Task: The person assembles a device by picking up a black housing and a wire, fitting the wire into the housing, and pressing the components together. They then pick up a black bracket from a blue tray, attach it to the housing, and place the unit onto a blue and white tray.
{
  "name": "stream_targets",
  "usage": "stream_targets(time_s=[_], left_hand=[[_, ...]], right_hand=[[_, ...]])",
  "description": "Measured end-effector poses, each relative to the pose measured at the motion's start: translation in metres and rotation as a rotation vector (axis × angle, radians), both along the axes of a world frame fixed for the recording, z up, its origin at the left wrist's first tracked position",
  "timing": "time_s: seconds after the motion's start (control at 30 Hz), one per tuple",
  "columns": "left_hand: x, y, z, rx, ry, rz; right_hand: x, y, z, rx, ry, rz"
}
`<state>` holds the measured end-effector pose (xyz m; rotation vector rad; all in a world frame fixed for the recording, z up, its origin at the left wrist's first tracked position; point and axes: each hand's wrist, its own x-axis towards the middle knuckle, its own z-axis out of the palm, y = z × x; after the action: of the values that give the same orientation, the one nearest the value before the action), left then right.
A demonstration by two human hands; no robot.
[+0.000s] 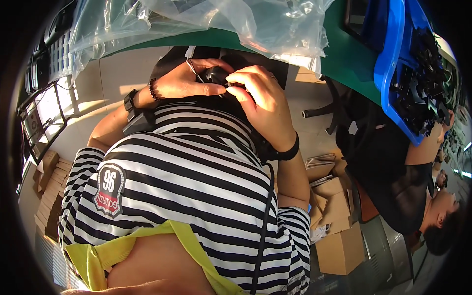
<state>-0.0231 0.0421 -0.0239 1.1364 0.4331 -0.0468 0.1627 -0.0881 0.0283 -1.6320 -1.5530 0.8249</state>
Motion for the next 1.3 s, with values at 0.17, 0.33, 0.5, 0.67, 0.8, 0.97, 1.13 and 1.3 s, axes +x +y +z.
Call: stream_targets(time_s=[0.17,0.33,0.5,0.67,0.8,0.97,1.13,1.3], left_hand=[[0.000,0.000,-0.001,-0.013,-0.011,-0.048],[-0.002,-0.004,-0.010,0.051,-0.074,-0.027],[-0.004,-0.003,-0.011,0.000,-0.045,-0.069],[-0.007,-0.003,-0.012,-0.055,-0.054,-0.066],[-0.007,-0.005,-0.008,0.045,-0.114,-0.043],[-0.004,-0.003,0.003,0.152,-0.046,-0.056],[-0.006,-0.004,-0.001,0.190,-0.049,-0.055],[-0.007,-0.003,0.005,0.161,-0.056,-0.063]], right_hand=[[-0.002,-0.002,0.002,0.027,-0.037,0.016],[-0.004,-0.002,0.002,0.051,-0.071,0.039],[-0.002,-0.001,0.001,0.038,-0.072,0.039],[-0.001,0.003,0.006,0.000,-0.066,0.077],[-0.007,0.001,0.010,-0.048,-0.049,0.054],[-0.020,0.002,0.016,0.011,-0.239,0.025],[-0.022,0.007,0.017,0.068,-0.410,0.040],[-0.023,0.006,0.019,-0.028,-0.487,0.038]])
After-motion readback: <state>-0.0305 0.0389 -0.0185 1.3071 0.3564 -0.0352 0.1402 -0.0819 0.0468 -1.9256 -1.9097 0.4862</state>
